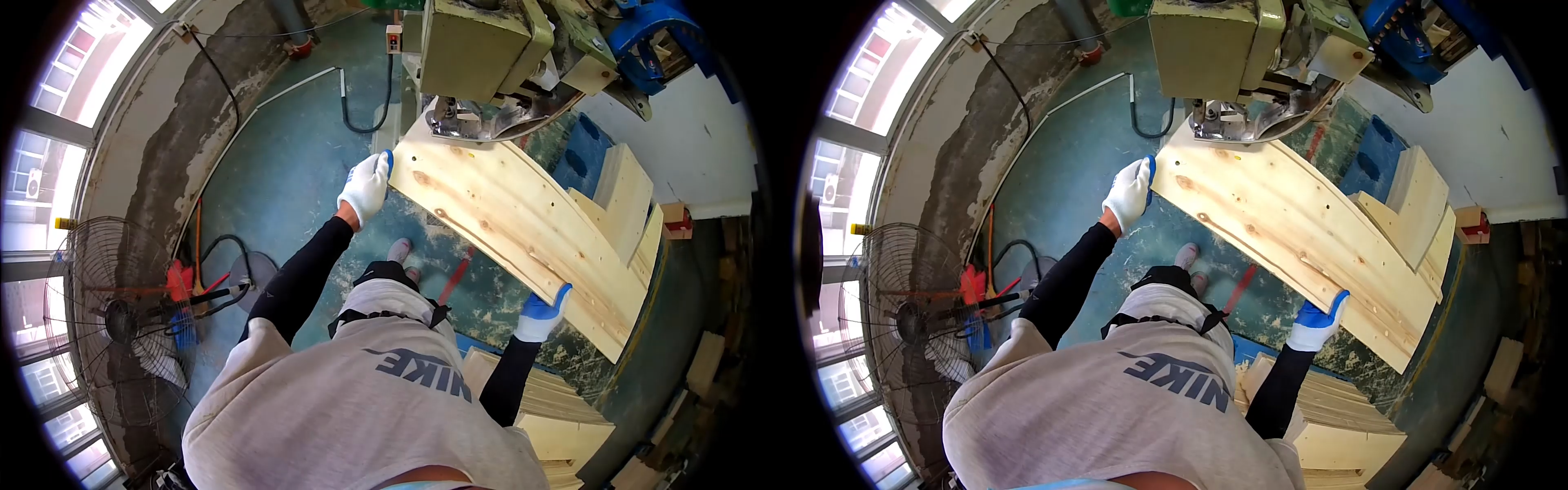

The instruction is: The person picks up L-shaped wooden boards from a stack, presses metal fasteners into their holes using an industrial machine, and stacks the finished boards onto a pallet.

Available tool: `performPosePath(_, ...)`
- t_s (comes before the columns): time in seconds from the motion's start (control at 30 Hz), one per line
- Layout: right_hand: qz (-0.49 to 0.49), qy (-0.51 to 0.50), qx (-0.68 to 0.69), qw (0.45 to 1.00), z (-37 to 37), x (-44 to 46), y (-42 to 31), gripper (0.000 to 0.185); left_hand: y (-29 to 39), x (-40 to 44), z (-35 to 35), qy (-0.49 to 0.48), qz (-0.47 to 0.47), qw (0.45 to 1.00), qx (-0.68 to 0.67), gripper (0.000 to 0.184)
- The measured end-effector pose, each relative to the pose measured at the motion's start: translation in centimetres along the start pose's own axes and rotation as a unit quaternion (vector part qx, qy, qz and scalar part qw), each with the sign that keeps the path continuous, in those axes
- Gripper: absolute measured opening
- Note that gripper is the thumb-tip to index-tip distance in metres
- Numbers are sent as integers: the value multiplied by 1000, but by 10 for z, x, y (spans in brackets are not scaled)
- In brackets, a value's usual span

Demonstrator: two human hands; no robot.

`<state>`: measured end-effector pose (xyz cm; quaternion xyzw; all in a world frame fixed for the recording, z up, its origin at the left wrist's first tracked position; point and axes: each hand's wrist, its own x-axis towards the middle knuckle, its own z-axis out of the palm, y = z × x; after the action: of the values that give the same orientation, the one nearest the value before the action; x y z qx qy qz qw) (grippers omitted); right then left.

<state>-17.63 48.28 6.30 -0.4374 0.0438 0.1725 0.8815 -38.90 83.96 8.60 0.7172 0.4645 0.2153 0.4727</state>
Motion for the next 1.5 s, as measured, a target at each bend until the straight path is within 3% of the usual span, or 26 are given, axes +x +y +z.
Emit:
performPosePath(0.37,1,-2,10,1000,4,-5,-4,50,-10,4,5,-23,-51,998,-25,42)
performPosePath(0.57,-1,-13,6,1000,5,-6,-4,49,-10,1,4,0,19,999,-37,40)
performPosePath(0.77,9,6,4,1000,1,-3,-6,47,-13,6,3,-14,-9,1000,-23,40)
performPosePath(0.97,2,-12,15,1000,-10,6,2,47,-12,0,3,21,63,996,-61,40)
performPosePath(1.07,-6,-7,8,1000,-15,13,8,48,7,-7,-4,-13,-9,997,-69,40)
performPosePath(1.4,127,8,143,982,-54,22,54,49,12,-3,-5,10,90,996,-21,36)
performPosePath(1.5,92,13,162,982,-73,-9,88,53,-32,19,8,24,105,992,-65,34)
